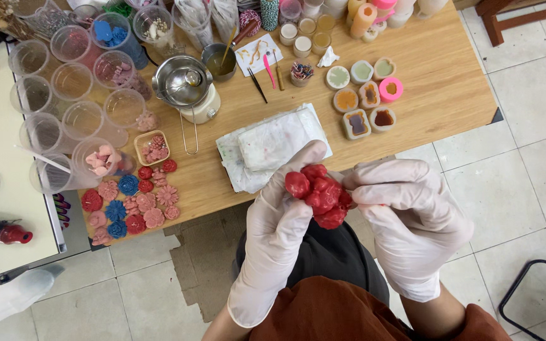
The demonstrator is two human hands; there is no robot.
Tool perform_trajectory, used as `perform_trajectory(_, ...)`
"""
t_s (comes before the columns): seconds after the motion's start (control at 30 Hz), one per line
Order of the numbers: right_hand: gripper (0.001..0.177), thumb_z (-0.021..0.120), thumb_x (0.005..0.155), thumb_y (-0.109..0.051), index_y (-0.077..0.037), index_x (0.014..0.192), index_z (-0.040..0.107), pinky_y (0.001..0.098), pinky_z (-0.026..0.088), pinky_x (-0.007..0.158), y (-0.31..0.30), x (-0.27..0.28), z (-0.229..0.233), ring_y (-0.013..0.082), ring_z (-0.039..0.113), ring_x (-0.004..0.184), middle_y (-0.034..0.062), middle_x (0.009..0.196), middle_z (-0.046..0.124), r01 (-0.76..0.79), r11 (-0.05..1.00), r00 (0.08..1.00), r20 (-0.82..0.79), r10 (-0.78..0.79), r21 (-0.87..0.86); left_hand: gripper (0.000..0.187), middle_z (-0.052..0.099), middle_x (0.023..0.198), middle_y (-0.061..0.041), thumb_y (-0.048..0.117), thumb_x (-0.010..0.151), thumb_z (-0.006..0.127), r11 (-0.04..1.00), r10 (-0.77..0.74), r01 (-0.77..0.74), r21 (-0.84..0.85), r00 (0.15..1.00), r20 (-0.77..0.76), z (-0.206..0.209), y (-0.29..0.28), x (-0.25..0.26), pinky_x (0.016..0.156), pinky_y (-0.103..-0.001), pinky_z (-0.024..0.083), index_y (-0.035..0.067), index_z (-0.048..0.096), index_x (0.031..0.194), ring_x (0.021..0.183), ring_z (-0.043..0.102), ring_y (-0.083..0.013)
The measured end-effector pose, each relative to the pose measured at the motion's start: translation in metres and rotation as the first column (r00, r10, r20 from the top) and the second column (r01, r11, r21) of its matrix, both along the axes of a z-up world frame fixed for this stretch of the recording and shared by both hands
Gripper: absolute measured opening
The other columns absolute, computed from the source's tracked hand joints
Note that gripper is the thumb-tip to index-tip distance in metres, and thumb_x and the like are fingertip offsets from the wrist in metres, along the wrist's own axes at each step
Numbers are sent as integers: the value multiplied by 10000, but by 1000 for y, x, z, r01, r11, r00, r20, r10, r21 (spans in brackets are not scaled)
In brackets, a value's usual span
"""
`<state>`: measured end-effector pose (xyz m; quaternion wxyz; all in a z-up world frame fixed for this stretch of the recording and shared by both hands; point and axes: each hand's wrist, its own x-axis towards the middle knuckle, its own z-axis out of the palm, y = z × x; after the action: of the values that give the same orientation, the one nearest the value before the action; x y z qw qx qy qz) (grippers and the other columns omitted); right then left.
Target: The person handles wax flower shapes and uses a tool to pour liquid into a candle mold.
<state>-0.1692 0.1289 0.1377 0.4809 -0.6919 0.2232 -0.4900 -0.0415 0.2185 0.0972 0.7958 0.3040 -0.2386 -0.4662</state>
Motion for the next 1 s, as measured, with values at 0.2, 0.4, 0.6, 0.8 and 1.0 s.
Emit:
perform_trajectory(0.2, 154, 766, 909, 132, 0, 940, 692, 301, 616, 910, -1, -2, 5, 186, 719, 999, 109, 1100, 675, -11, 996, 999, -34, 8, -92, 600, 458, 1654, -161, 271, 1010, 769, 1000, 2, -2, 22, 999, -35, 1, 0, -1, 1245, -381, 403, -28, 514, 1463, 1416, 506, -195)
perform_trajectory(0.4, 190, 779, 878, 120, -7, 999, 705, 305, 613, 895, -4, -2, 6, 195, 728, 979, 117, 1055, 697, -19, 991, 999, -43, 13, -136, 631, 465, 1642, -147, 291, 1011, 761, 999, -9, 9, 31, 1000, -4, 3, 1, 1, 1251, -378, 400, -13, 504, 1501, 1421, 505, -189)
perform_trajectory(0.6, 199, 789, 842, 107, -10, 980, 707, 321, 604, 902, -4, -1, 10, 201, 721, 969, 122, 1028, 713, -3, 990, 998, -65, -6, -141, 741, 494, 1606, -119, 352, 995, 768, 999, -35, 35, 41, 999, 1, 8, 2, 2, 1245, -368, 399, -41, 463, 1544, 1414, 504, -175)
perform_trajectory(0.8, 204, 801, 815, 91, -12, 961, 704, 328, 605, 894, -5, 1, 13, 204, 718, 958, 127, 1033, 712, -4, 991, 998, -69, -5, -135, 749, 542, 1554, -108, 395, 1016, 741, 996, -31, 26, 83, 998, 49, 12, 2, 2, 1211, -343, 424, -56, 468, 1548, 1360, 530, -161)
perform_trajectory(1.0, 203, 796, 814, 94, 5, 965, 694, 343, 611, 896, -5, 1, 14, 208, 718, 955, 126, 1024, 716, -14, 992, 999, -51, 8, -126, 732, 572, 1483, -106, 400, 1032, 724, 995, -55, 53, 86, 998, 24, 15, 3, 4, 1170, -337, 449, -53, 482, 1553, 1284, 562, -158)
